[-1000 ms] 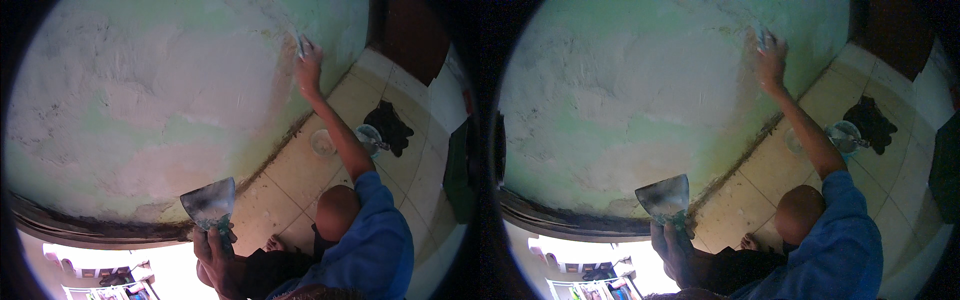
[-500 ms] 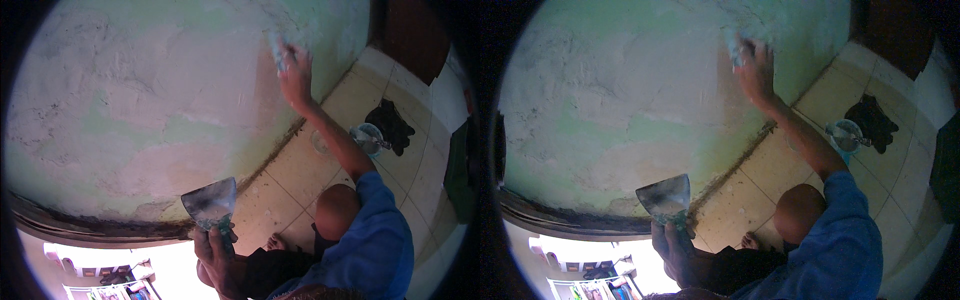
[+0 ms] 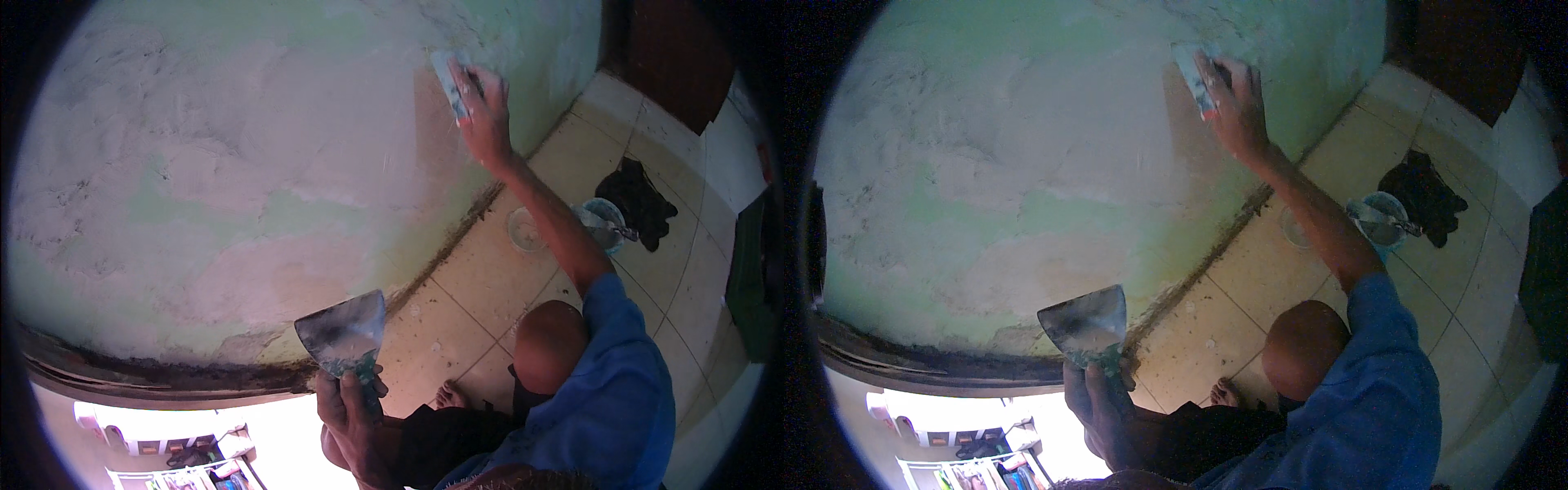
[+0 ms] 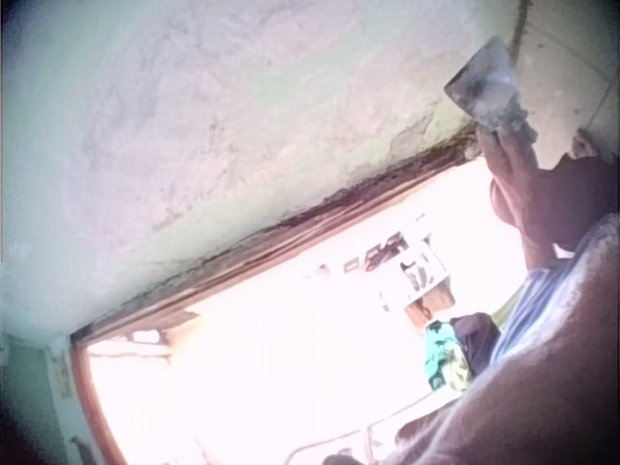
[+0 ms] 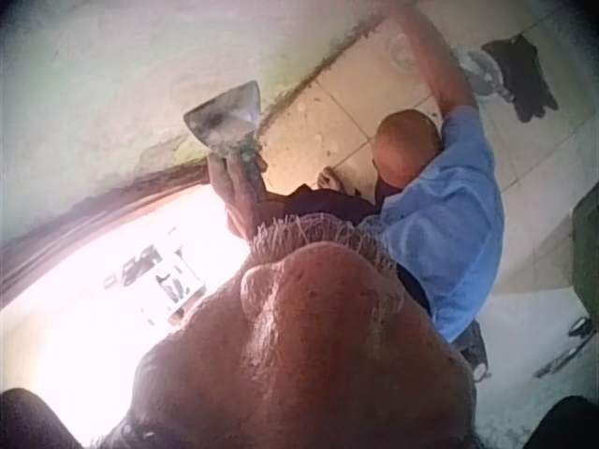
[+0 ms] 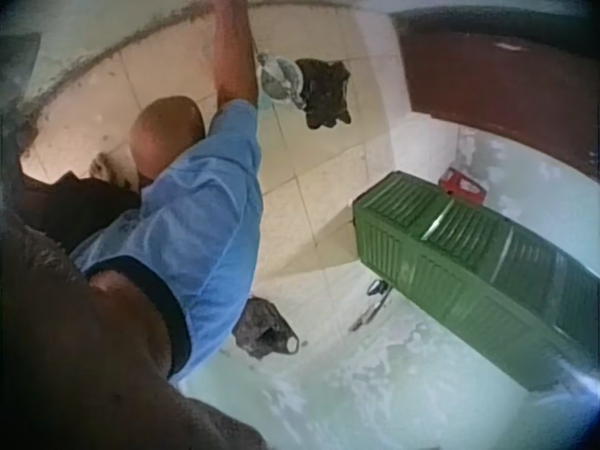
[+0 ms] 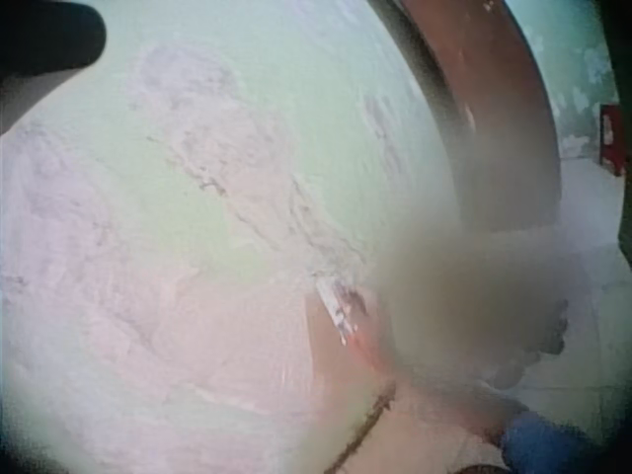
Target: The person applies a white substance to a wall using a putty knife and a smaller spreading tool.
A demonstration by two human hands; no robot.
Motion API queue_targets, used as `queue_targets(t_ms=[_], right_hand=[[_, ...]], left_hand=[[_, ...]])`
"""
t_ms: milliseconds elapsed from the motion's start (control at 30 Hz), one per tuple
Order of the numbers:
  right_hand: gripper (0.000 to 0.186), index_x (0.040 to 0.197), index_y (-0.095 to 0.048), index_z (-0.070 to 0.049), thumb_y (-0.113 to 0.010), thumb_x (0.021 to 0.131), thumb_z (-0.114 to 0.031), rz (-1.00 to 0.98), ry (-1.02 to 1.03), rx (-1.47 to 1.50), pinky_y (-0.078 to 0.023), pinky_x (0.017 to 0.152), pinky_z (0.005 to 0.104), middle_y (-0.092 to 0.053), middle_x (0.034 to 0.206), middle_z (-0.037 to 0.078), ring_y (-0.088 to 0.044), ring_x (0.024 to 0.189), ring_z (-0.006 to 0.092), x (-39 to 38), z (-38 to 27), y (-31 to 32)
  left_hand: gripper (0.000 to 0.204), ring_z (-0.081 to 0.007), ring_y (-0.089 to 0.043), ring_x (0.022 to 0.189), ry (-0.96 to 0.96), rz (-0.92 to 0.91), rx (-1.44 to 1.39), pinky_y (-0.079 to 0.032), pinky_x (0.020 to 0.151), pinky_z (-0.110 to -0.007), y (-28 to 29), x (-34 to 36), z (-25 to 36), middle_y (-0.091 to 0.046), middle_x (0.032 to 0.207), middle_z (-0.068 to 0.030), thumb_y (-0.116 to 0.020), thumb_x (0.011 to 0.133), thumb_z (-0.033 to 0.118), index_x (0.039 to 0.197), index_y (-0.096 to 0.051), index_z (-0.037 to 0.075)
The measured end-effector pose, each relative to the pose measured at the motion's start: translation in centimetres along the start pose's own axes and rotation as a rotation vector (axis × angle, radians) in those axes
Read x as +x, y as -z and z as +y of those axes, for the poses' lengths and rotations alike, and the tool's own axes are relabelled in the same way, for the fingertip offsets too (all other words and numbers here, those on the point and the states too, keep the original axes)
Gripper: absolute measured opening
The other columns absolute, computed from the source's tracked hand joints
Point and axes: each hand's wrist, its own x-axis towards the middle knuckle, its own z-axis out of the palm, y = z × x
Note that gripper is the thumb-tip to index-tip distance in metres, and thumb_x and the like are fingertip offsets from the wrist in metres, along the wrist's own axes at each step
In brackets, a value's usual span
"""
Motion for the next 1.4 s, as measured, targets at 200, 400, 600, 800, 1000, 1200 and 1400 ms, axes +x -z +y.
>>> queue_targets(t_ms=[200,400,600,800,1000,1200,1400], right_hand=[[0.077,0.143,-0.047,-0.009,-0.065,0.071,0.010,-0.082,-0.103,-0.126,-0.041,0.096,0.0406,-0.050,0.124,0.014,-0.048,0.113,0.0344,-1.9,5.3,-1.1],[0.075,0.142,-0.046,-0.007,-0.076,0.074,-0.005,-0.074,-0.520,-0.181,-0.041,0.096,0.0442,-0.049,0.126,0.018,-0.048,0.113,0.0367,-4.2,7.6,0.2],[0.073,0.142,-0.048,-0.011,-0.074,0.075,-0.002,0.087,-0.365,-0.078,-0.042,0.093,0.0461,-0.049,0.123,0.019,-0.046,0.108,0.0371,1.4,-0.1,-3.4],[0.079,0.145,-0.046,-0.012,-0.070,0.072,0.003,-0.153,-0.118,0.066,-0.040,0.096,0.0418,-0.048,0.125,0.017,-0.045,0.110,0.0332,-2.2,-3.7,-0.4],[0.077,0.143,-0.047,-0.013,-0.075,0.072,-0.003,-0.003,-0.070,0.039,-0.042,0.094,0.0428,-0.049,0.124,0.013,-0.048,0.108,0.0351,-0.1,-0.1,0.8],[0.066,0.142,-0.048,-0.011,-0.069,0.080,-0.004,-0.158,0.040,-0.012,-0.041,0.095,0.0447,-0.050,0.124,0.014,-0.049,0.108,0.0337,-2.2,2.8,-0.2],[0.071,0.142,-0.049,-0.013,-0.066,0.076,0.006,0.020,-0.343,-0.140,-0.040,0.097,0.0407,-0.049,0.123,0.015,-0.047,0.113,0.0351,-2.5,5.5,0.4]], left_hand=[[0.020,-0.0126,-0.059,0.064,-0.051,0.007,-0.046,-0.043,0.051,-0.023,0.0,0.1,-1.4,-0.067,0.086,-0.0138,-0.042,0.102,0.016,0.106,-0.052,-0.001],[0.020,-0.0124,-0.059,0.061,-0.052,-0.047,-0.093,-0.042,0.046,-0.022,0.4,0.3,-1.8,-0.067,0.087,-0.0153,-0.042,0.103,0.017,0.103,-0.050,-0.001],[0.028,-0.0129,-0.054,0.060,-0.008,-0.019,-0.007,-0.043,0.053,-0.025,0.0,0.1,-0.9,-0.062,0.083,-0.0117,-0.045,0.102,0.020,0.112,-0.052,-0.004],[0.022,-0.0104,-0.057,0.058,-0.010,-0.048,-0.020,-0.038,0.041,-0.021,0.3,0.2,-1.5,-0.067,0.085,-0.0149,-0.044,0.103,0.019,0.106,-0.052,-0.001],[0.030,-0.0139,-0.055,0.063,0.034,-0.020,-0.058,-0.043,0.054,-0.026,-0.3,0.2,-0.9,-0.062,0.083,-0.0126,-0.048,0.101,0.023,0.112,-0.052,-0.005],[0.029,-0.0139,-0.056,0.066,0.032,-0.005,-0.031,-0.044,0.057,-0.026,-0.2,0.2,-1.2,-0.062,0.084,-0.0122,-0.048,0.101,0.022,0.112,-0.053,-0.004],[0.023,-0.0134,-0.059,0.064,0.019,-0.020,0.009,-0.043,0.052,-0.024,-0.1,0.0,-0.5,-0.066,0.085,-0.0132,-0.043,0.103,0.019,0.107,-0.053,-0.001]])
